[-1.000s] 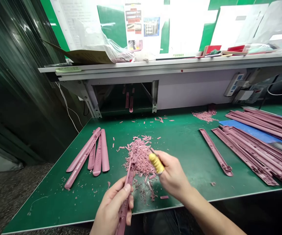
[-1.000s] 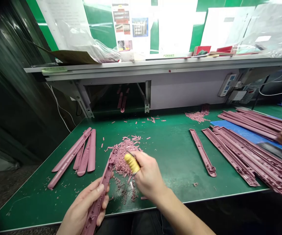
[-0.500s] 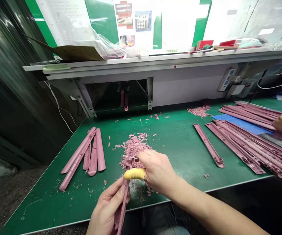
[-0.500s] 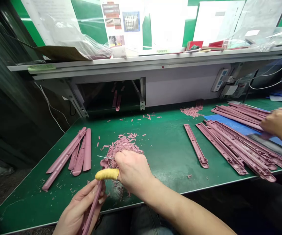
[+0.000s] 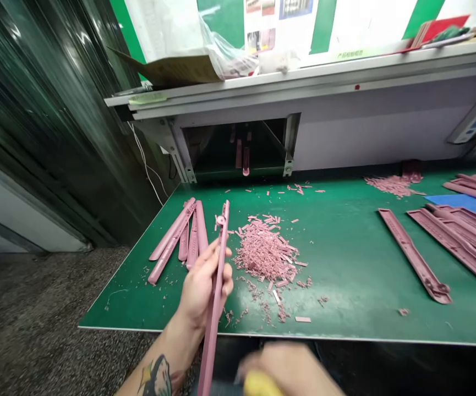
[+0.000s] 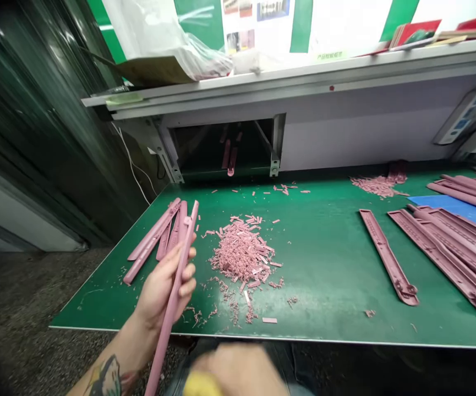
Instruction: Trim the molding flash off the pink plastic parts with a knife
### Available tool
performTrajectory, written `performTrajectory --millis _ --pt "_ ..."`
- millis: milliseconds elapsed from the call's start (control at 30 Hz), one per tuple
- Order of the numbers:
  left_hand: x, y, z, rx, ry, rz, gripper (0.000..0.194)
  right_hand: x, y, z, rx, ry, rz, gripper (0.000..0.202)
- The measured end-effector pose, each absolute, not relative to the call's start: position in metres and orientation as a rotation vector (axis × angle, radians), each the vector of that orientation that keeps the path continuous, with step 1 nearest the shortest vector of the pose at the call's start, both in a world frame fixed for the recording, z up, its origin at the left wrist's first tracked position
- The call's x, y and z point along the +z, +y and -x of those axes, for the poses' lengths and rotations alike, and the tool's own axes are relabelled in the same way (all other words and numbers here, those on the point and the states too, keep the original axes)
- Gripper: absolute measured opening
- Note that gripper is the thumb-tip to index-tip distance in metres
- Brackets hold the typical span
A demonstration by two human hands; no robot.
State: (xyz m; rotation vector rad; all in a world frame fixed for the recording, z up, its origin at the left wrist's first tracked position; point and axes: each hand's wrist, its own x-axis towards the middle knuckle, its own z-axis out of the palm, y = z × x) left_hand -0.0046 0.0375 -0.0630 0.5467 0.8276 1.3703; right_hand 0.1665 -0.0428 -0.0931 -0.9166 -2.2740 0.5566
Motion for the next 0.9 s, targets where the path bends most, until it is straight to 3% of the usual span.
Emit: performTrajectory --millis 200,267,367,900 --pt "-0.084 -0.012 -0.008 1.169 0.812 -0.581 0.032 -0.057 0.02 -0.169 0.595 -1.828 1.022 0.018" --pt "-0.092 -0.018 -0.01 1.171 0.783 -0.583 0.032 -0.053 0.024 -0.162 0.537 -1.783 1.069 0.03" --pt "-0.1 -0.021 -0.01 1.179 0.745 -0.585 0.031 -0.055 0.021 -0.154 0.48 -1.757 1.099 0.041" --pt "-0.09 -0.022 -0.013 1.191 0.843 -0.579 0.031 -0.064 0.014 -0.16 0.294 -1.904 1.115 0.049"
